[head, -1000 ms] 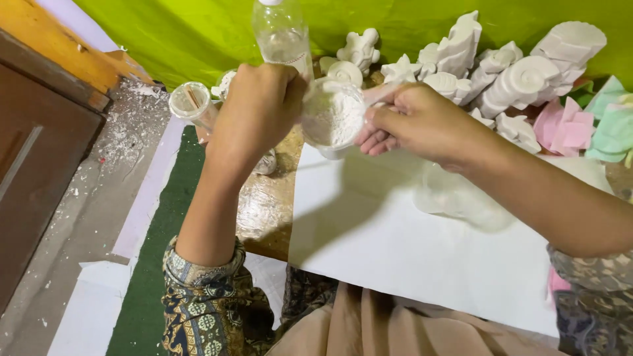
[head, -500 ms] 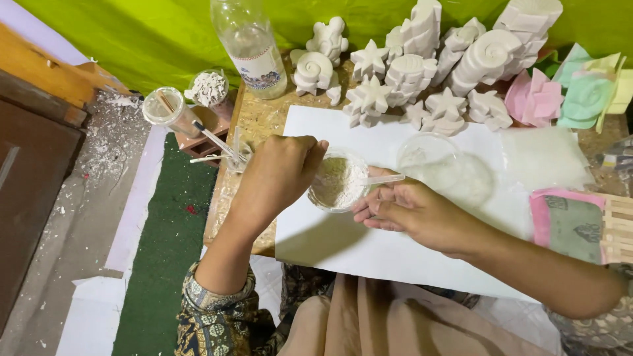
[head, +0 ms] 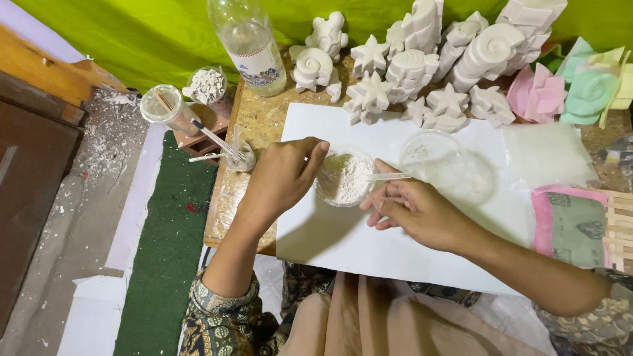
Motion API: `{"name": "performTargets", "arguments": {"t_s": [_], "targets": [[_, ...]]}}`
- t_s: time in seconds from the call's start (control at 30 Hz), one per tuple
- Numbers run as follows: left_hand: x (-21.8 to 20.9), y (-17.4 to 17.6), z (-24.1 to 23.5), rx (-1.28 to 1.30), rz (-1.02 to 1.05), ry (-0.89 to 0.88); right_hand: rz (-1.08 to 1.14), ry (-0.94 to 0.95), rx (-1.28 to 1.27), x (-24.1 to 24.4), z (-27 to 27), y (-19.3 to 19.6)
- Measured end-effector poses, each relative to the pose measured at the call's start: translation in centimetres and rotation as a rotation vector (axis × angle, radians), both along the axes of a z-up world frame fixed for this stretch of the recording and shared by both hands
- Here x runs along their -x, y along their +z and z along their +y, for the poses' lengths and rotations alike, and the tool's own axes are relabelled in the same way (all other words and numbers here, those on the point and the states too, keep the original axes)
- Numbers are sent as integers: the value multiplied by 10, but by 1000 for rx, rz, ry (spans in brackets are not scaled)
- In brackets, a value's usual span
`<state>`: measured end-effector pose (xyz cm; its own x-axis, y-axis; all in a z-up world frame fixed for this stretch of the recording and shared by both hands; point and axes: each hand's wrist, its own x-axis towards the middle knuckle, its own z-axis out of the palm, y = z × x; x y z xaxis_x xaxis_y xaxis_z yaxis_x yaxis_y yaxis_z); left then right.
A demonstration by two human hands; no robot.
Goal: Mixing plaster powder with water in a plastic cup using a spoon
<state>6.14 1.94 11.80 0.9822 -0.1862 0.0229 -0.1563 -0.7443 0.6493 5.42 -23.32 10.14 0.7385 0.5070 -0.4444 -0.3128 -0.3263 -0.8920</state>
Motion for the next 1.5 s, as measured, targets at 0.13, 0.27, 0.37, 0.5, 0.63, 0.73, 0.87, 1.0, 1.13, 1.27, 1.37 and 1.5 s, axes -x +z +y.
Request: {"name": "performTargets", "arguments": {"t_s": [0.13, 0.27, 0.37, 0.5, 0.63, 0.73, 0.87, 1.0, 1.13, 1.27, 1.37, 1.5], "targets": [[17, 2, 9, 166, 91, 34, -126, -7, 210, 1, 3, 35], [29, -35, 23, 526, 174, -213, -554, -43, 142, -4, -3, 2], [34, -45, 12, 610, 105, -276, -750, -34, 136, -9, 2, -1], [37, -61, -17, 678, -18, -114, -973, 15, 179, -9, 7, 7], [32, -97, -35, 728, -85, 73, -1053, 61, 144, -5, 15, 27], [28, -106, -39, 728, -197, 139, -1084, 77, 152, -3, 12, 34], [24, -106, -36, 764, -239, 135, -1107, 19, 147, -8, 1, 34], [20, -103, -36, 800, -244, 114, -1116, -108, 98, -8, -1, 36], [15, -101, -35, 806, -246, 85, -1149, -132, 89, -6, 5, 25], [11, -99, -34, 815, -247, 59, -1210, -61, 61, 0, 12, 28], [12, -96, -33, 806, -247, 57, -1310, -69, 43, 5, 8, 29], [15, -90, -34, 774, -267, 69, -1378, -106, 59, 10, -1, 18]]}}
